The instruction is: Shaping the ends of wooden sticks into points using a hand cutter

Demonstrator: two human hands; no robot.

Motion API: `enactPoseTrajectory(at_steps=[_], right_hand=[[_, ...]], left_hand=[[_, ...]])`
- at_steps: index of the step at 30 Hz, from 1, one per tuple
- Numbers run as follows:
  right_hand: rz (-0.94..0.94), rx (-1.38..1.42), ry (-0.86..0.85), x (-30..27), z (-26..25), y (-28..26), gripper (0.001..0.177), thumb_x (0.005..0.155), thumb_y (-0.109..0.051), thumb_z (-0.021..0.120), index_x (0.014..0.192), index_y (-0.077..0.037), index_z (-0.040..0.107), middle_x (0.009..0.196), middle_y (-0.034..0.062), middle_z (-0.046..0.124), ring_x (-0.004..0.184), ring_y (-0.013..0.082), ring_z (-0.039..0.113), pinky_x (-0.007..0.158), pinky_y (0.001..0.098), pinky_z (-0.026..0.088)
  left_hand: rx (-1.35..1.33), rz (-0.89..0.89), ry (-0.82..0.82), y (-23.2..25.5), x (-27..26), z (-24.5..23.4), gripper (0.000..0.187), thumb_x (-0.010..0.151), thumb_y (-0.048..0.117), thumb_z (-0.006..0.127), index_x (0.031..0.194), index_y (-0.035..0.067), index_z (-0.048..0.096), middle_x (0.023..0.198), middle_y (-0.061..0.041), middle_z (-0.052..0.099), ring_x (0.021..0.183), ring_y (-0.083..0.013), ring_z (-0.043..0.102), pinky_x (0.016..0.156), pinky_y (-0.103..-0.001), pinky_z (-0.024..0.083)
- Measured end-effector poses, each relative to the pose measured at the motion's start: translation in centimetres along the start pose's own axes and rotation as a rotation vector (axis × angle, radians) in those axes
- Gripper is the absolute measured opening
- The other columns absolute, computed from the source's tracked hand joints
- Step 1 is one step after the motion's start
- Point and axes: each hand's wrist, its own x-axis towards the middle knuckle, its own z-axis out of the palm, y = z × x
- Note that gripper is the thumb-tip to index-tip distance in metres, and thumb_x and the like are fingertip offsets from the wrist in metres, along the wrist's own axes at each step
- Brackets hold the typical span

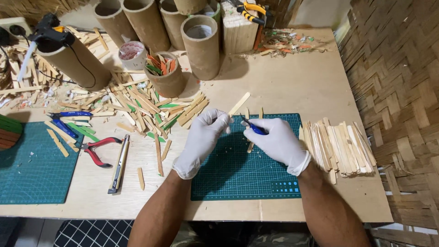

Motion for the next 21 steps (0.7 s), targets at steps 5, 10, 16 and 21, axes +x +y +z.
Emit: enactPoseTrajectory(at_steps=[5, 10, 16, 21], right_hand=[[0.026, 0.009, -0.039, -0.5, 0.8, -0.4, 0.037, 0.086, -0.021, 0.076, 0.121, -0.008, 0.077, 0.095, 0.0166, 0.080, 0.084, 0.0218, 0.074, 0.072, 0.0321, 0.056], [-0.013, 0.014, -0.044, -0.3, 1.0, 0.0, 0.038, 0.087, -0.017, 0.075, 0.123, -0.006, 0.076, 0.083, 0.0171, 0.078, 0.071, 0.0154, 0.065, 0.061, 0.0272, 0.050], [-0.022, 0.014, -0.044, -0.2, 1.4, -0.1, 0.039, 0.088, -0.016, 0.073, 0.125, -0.006, 0.074, 0.080, 0.0159, 0.077, 0.071, 0.0126, 0.063, 0.060, 0.0253, 0.048], [-0.015, 0.019, -0.039, 0.0, 1.5, 0.5, 0.039, 0.088, -0.016, 0.072, 0.125, -0.005, 0.074, 0.075, 0.0144, 0.074, 0.067, 0.0121, 0.059, 0.056, 0.0239, 0.045]], left_hand=[[-0.007, -0.011, 0.033, -0.6, -0.3, 0.3, 0.015, 0.093, 0.018, 0.068, 0.080, 0.011, 0.073, 0.058, 0.000, 0.066, 0.054, -0.0043, 0.047, 0.052, -0.018, 0.035], [-0.028, -0.023, 0.056, -0.4, -0.4, 0.7, 0.013, 0.091, 0.016, 0.071, 0.080, 0.009, 0.074, 0.060, -0.002, 0.068, 0.054, -0.0038, 0.046, 0.052, -0.017, 0.034], [-0.021, -0.012, 0.075, -0.3, -0.3, 1.0, 0.012, 0.089, 0.014, 0.072, 0.079, 0.009, 0.075, 0.059, -0.001, 0.066, 0.054, -0.0042, 0.046, 0.052, -0.018, 0.034], [-0.058, 0.007, 0.080, -0.6, -0.2, 1.4, 0.012, 0.091, 0.013, 0.072, 0.081, 0.008, 0.075, 0.059, 0.000, 0.064, 0.057, -0.0040, 0.044, 0.054, -0.018, 0.034]])
